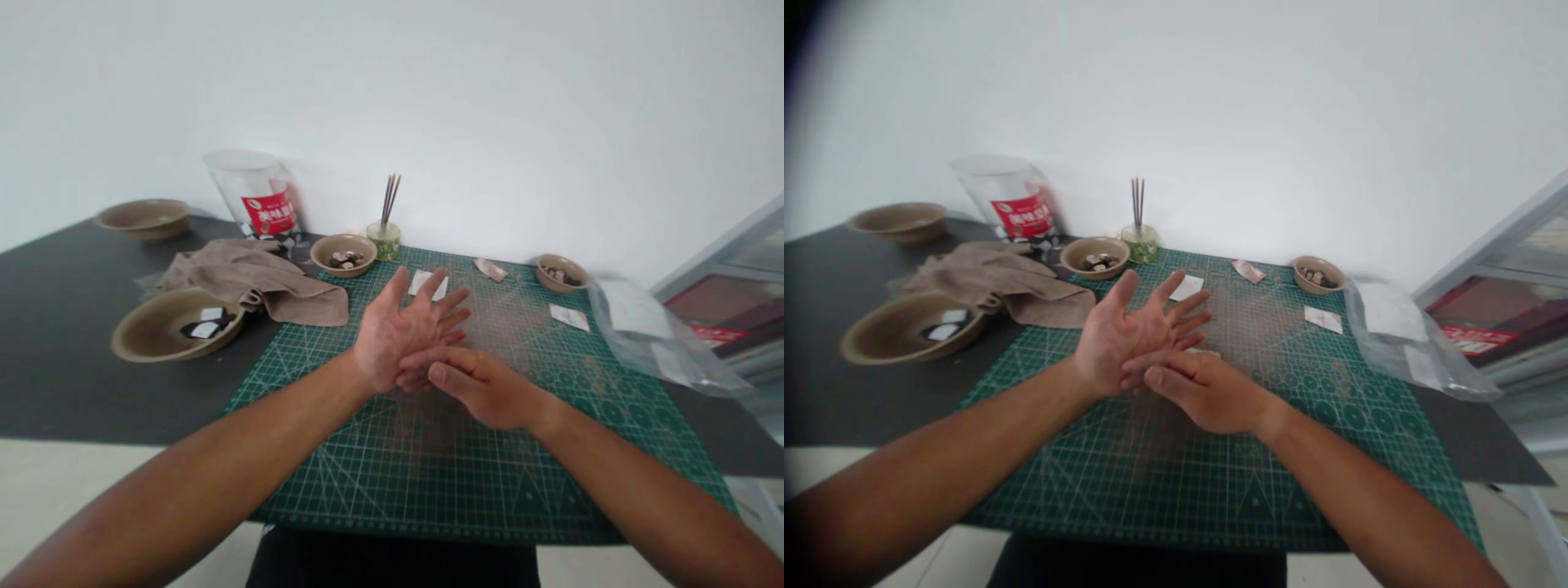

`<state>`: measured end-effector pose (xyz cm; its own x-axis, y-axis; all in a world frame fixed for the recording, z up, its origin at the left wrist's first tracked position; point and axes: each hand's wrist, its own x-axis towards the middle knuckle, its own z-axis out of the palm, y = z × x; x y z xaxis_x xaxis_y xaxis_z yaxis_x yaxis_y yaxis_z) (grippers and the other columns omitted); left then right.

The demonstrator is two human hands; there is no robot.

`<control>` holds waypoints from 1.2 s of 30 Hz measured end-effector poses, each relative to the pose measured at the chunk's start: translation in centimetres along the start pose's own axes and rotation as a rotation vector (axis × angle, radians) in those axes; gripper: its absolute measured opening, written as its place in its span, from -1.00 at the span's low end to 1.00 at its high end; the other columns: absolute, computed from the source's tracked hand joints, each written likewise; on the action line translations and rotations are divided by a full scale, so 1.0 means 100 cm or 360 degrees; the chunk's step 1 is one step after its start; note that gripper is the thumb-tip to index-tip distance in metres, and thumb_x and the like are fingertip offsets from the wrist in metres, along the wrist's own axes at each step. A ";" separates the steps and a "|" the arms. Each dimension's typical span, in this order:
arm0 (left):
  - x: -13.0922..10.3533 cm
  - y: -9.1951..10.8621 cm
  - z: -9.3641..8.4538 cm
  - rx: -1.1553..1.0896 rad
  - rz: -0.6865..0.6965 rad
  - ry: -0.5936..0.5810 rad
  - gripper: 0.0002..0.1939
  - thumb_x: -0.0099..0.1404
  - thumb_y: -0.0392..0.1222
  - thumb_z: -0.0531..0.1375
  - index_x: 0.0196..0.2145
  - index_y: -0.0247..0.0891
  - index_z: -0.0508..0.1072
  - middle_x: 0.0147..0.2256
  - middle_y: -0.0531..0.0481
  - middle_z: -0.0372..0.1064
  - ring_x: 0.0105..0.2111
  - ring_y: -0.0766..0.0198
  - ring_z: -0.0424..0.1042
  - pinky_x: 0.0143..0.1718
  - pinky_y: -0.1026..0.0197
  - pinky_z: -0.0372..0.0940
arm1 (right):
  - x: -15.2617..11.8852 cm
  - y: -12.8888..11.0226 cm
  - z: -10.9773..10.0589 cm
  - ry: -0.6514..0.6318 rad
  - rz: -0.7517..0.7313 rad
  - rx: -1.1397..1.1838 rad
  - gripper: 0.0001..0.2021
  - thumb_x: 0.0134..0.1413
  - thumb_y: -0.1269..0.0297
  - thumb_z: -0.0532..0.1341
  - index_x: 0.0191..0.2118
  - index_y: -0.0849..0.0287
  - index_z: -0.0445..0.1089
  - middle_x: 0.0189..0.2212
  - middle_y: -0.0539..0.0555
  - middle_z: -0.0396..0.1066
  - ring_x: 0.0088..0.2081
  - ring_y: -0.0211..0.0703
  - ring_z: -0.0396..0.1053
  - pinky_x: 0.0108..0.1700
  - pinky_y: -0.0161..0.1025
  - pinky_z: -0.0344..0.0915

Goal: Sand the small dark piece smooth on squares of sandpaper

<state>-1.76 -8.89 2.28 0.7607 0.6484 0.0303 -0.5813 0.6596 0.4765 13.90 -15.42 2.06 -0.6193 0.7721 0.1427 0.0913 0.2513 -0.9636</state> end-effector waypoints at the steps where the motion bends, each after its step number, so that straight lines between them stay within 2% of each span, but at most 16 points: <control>1: -0.001 0.001 0.001 0.0008 0.0036 0.0013 -0.41 0.36 0.33 0.00 0.15 -0.04 0.41 0.07 -0.10 0.44 0.05 -0.01 0.43 0.08 -0.04 0.27 | 0.000 0.003 -0.003 0.0145 -0.0005 -0.0009 -0.64 0.40 0.06 0.06 0.13 0.07 0.42 -0.02 0.10 0.55 0.01 -0.14 0.51 0.10 -0.05 0.44; 3: -0.003 0.001 0.003 0.0018 0.0093 0.0012 -0.42 0.37 0.32 0.00 0.13 -0.05 0.42 0.04 -0.10 0.46 0.05 0.01 0.43 0.09 -0.02 0.25 | 0.000 0.008 -0.009 0.0494 -0.0101 -0.0146 -0.64 0.39 0.05 0.08 0.16 0.02 0.38 0.06 0.11 0.48 0.07 -0.10 0.46 0.14 -0.01 0.41; 6: -0.003 -0.003 0.004 0.0064 0.0116 -0.0058 -0.52 0.40 0.21 0.04 0.08 -0.08 0.46 0.02 -0.09 0.48 0.05 0.05 0.43 0.11 0.02 0.22 | -0.001 0.014 -0.020 0.0932 -0.0344 -0.0652 -0.63 0.36 0.10 0.13 0.22 -0.06 0.30 0.20 0.13 0.32 0.22 -0.02 0.29 0.26 0.11 0.26; 8: -0.002 -0.009 0.002 0.0191 0.0144 -0.0064 -0.61 0.40 0.07 0.12 0.06 -0.11 0.48 0.07 -0.11 0.46 0.06 0.07 0.43 0.13 0.03 0.21 | -0.003 0.017 -0.026 0.1072 -0.0421 -0.1009 -0.57 0.33 0.13 0.16 0.27 -0.09 0.24 0.24 0.14 0.22 0.28 0.05 0.18 0.30 0.19 0.18; 10: -0.001 -0.014 -0.001 0.0423 0.0231 0.0003 -0.67 0.36 -0.07 0.20 0.03 -0.19 0.52 0.07 -0.15 0.47 0.06 0.07 0.43 0.14 0.04 0.21 | -0.004 0.019 -0.029 0.1144 -0.0409 -0.1190 -0.52 0.32 0.15 0.17 0.30 -0.10 0.18 0.29 0.16 0.12 0.32 0.09 0.10 0.29 0.23 0.18; 12: 0.001 -0.017 -0.005 0.0734 0.0278 0.0062 -0.71 0.32 -0.12 0.25 -0.03 -0.26 0.56 -0.05 -0.17 0.53 -0.07 0.10 0.50 0.03 0.08 0.29 | -0.005 0.020 -0.030 0.1149 -0.0355 -0.1176 -0.51 0.32 0.15 0.16 0.31 -0.11 0.16 0.30 0.17 0.06 0.32 0.09 0.10 0.24 0.18 0.27; 14: 0.002 -0.017 -0.008 0.1077 0.0285 0.0102 -0.73 0.31 -0.09 0.27 -0.11 -0.29 0.58 -0.25 -0.12 0.56 -0.28 0.19 0.52 -0.20 0.17 0.34 | -0.006 0.021 -0.030 0.1094 -0.0310 -0.1093 -0.55 0.33 0.14 0.15 0.29 -0.10 0.20 0.28 0.17 0.06 0.28 0.05 0.15 0.18 0.10 0.35; 16: 0.001 -0.015 -0.007 0.1351 0.0333 0.0147 -0.76 0.29 -0.06 0.27 -0.23 -0.30 0.57 -0.41 -0.04 0.51 -0.45 0.29 0.46 -0.39 0.24 0.30 | -0.007 0.020 -0.029 0.1012 -0.0320 -0.1027 -0.62 0.35 0.15 0.13 0.23 -0.08 0.28 0.24 0.16 0.13 0.25 0.01 0.20 0.20 0.08 0.33; 18: 0.000 -0.012 -0.005 0.1536 0.0445 0.0227 -0.77 0.27 -0.04 0.28 -0.34 -0.29 0.53 -0.49 0.02 0.45 -0.53 0.34 0.39 -0.47 0.27 0.26 | -0.007 0.019 -0.027 0.0946 -0.0352 -0.0951 -0.69 0.37 0.18 0.12 0.16 -0.06 0.35 0.18 0.14 0.23 0.23 -0.03 0.23 0.26 0.07 0.26; 21: -0.003 -0.009 -0.002 0.1768 0.0562 0.0373 -0.75 0.24 -0.05 0.30 -0.43 -0.28 0.44 -0.52 0.08 0.41 -0.54 0.37 0.35 -0.48 0.30 0.23 | -0.007 0.018 -0.027 0.0898 -0.0347 -0.0804 -0.75 0.36 0.20 0.15 0.08 -0.04 0.43 0.10 0.10 0.34 0.18 -0.09 0.30 0.25 0.00 0.27; 26: -0.005 -0.009 -0.003 0.2065 0.0589 0.0538 -0.69 0.21 -0.01 0.31 -0.48 -0.26 0.35 -0.55 0.15 0.33 -0.53 0.40 0.28 -0.51 0.33 0.14 | -0.008 0.016 -0.027 0.0843 -0.0245 -0.0564 -0.78 0.31 0.18 0.22 0.02 -0.04 0.49 0.01 0.06 0.43 0.08 -0.11 0.38 0.16 -0.08 0.33; 30: -0.005 -0.009 -0.007 0.2304 0.0636 0.0675 -0.63 0.21 0.04 0.31 -0.51 -0.26 0.32 -0.57 0.17 0.27 -0.54 0.41 0.22 -0.54 0.33 0.07 | -0.009 0.015 -0.027 0.0797 -0.0080 -0.0303 -0.79 0.30 0.17 0.23 0.00 -0.04 0.50 -0.13 0.02 0.50 -0.12 -0.18 0.45 -0.03 -0.17 0.40; 33: -0.007 -0.009 -0.008 0.2481 0.0684 0.0687 -0.61 0.25 0.08 0.28 -0.52 -0.26 0.34 -0.59 0.16 0.27 -0.55 0.40 0.23 -0.54 0.33 0.04 | -0.010 0.015 -0.027 0.0754 0.0011 -0.0165 -0.79 0.31 0.15 0.22 0.00 -0.03 0.50 -0.29 -0.01 0.51 -0.29 -0.23 0.43 -0.19 -0.23 0.38; 36: -0.009 -0.008 -0.009 0.2709 0.0783 0.0566 -0.61 0.28 0.06 0.26 -0.54 -0.27 0.36 -0.61 0.16 0.26 -0.57 0.42 0.22 -0.53 0.32 0.02 | -0.011 0.016 -0.028 0.0668 0.0060 -0.0025 -0.79 0.34 0.13 0.18 -0.03 0.01 0.49 -0.42 -0.03 0.48 -0.34 -0.24 0.42 -0.23 -0.25 0.34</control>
<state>-2.29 -9.66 1.09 0.4042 0.8360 0.3711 0.3649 -0.5194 0.7727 16.90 -14.20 1.03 -0.2441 0.9509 0.1901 0.1216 0.2246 -0.9668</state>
